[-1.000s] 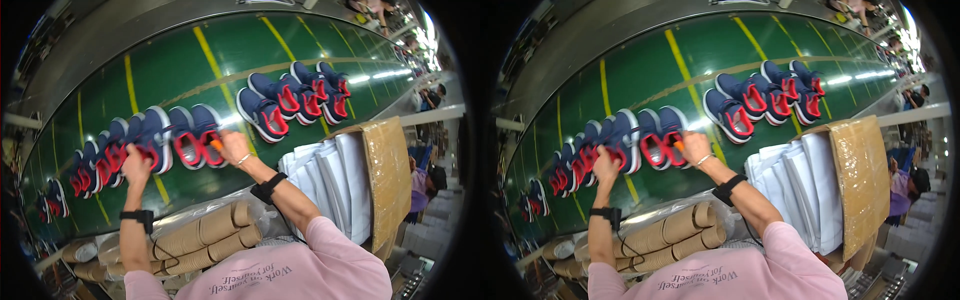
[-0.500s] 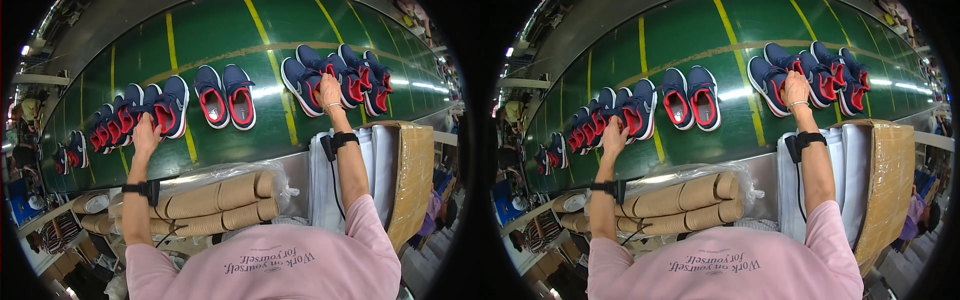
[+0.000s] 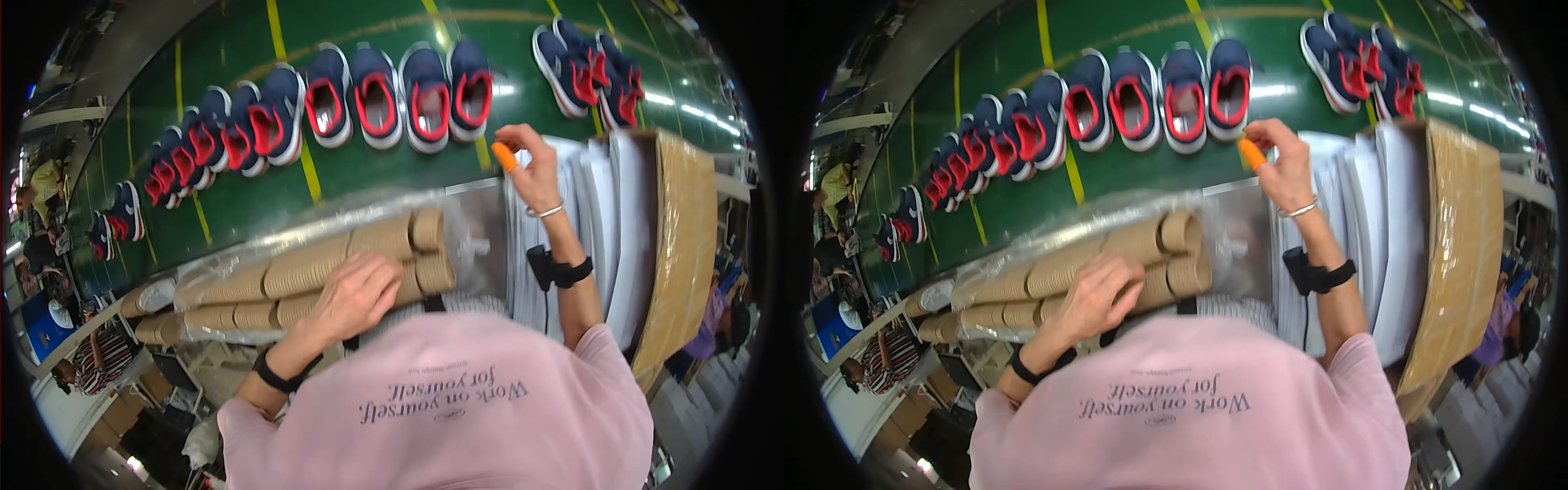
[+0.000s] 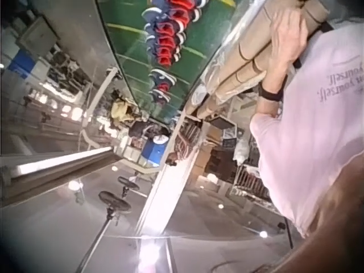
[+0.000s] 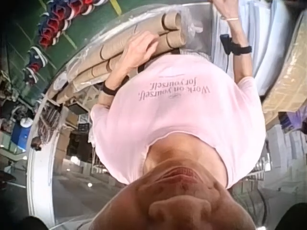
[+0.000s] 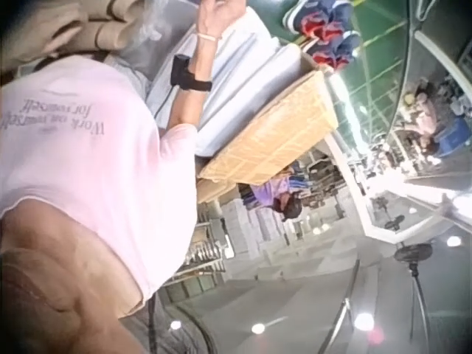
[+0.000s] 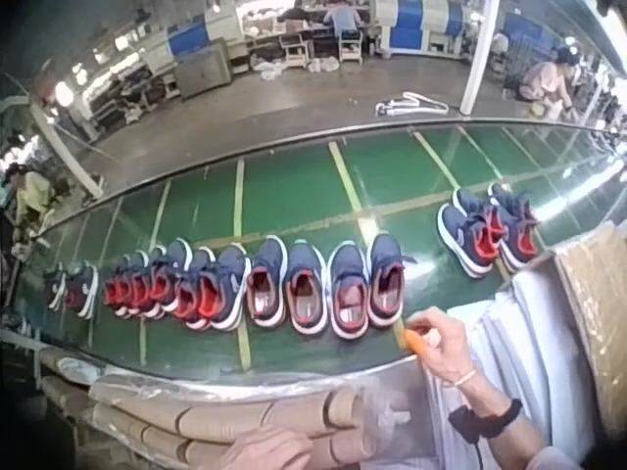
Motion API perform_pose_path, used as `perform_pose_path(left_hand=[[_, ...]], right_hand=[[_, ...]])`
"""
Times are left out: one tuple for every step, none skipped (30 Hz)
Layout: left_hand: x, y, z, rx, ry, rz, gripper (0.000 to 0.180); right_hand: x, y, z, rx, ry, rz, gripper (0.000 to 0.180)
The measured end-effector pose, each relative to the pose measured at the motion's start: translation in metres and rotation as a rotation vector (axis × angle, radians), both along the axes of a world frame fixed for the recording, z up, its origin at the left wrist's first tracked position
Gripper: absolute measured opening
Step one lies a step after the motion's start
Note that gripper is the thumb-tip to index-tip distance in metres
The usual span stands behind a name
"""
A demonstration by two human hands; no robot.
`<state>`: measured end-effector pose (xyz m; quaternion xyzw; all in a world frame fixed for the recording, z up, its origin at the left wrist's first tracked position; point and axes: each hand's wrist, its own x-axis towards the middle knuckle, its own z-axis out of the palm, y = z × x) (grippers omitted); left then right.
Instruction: Insert cardboard and plastic shoe trees into shoes on a conveyor belt in a factory.
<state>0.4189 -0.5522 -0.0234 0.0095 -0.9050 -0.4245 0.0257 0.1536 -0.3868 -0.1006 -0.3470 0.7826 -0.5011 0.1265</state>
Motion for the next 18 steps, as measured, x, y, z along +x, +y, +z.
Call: perform_pose_path(left_hand=[[0.001,0.007,0.0,0.018,-0.012,-0.017,0.022],[0.007,0.016,-0.002,0.003,-0.057,-0.045,0.029],[0.01,0.023,-0.006,-0.024,-0.086,-0.074,0.036],[0.012,0.029,-0.012,-0.026,-0.086,-0.084,0.036],[0.014,0.037,-0.017,-0.086,-0.117,-0.083,0.045],[0.015,0.045,-0.021,-0.146,-0.142,-0.087,0.053],[0.016,0.052,-0.024,-0.151,-0.127,-0.101,0.053],[0.016,0.058,-0.026,-0.206,-0.088,-0.053,0.058],[0.014,0.064,-0.029,-0.259,-0.045,-0.004,0.064],[0.011,0.071,-0.031,-0.259,-0.021,0.039,0.065],[0.013,0.075,-0.038,-0.264,0.0,0.027,0.065],[0.015,0.075,-0.048,-0.294,-0.006,0.022,0.064],[0.015,0.075,-0.053,-0.322,-0.013,0.015,0.064],[0.016,0.074,-0.056,-0.318,0.042,0.026,0.061],[0.019,0.073,-0.055,-0.323,0.058,0.023,0.061],[0.023,0.072,-0.054,-0.295,0.07,0.035,0.06],[0.026,0.07,-0.055,-0.265,0.08,0.047,0.059],[0.028,0.07,-0.055,-0.268,0.095,0.045,0.059]], right_hand=[[0.01,0.016,0.01,0.027,-0.1,0.004,0.018],[0.029,0.035,0.013,0.043,-0.121,-0.008,0.018],[0.045,0.051,0.019,0.107,-0.199,0.131,0.014],[0.058,0.061,0.022,0.164,-0.271,0.273,0.01],[0.074,0.069,0.02,0.182,-0.325,0.342,0.01],[0.092,0.078,0.014,0.201,-0.375,0.404,0.009],[0.112,0.081,0.01,0.128,-0.462,0.37,0.008],[0.129,0.079,0.006,0.052,-0.545,0.338,0.008],[0.14,0.076,-0.001,0.046,-0.526,0.323,0.008],[0.151,0.073,-0.006,0.065,-0.692,0.29,0.008],[0.16,0.071,-0.011,0.08,-0.857,0.256,0.009],[0.168,0.067,-0.015,0.011,-0.752,0.276,0.009],[0.175,0.067,-0.02,-0.056,-0.649,0.293,0.01],[0.175,0.068,-0.022,-0.039,-0.618,0.311,0.011],[0.177,0.071,-0.019,-0.043,-0.602,0.308,0.011],[0.179,0.073,-0.015,0.013,-0.608,0.266,0.011],[0.18,0.075,-0.013,0.069,-0.616,0.224,0.01],[0.18,0.078,-0.019,0.066,-0.601,0.221,0.01]])
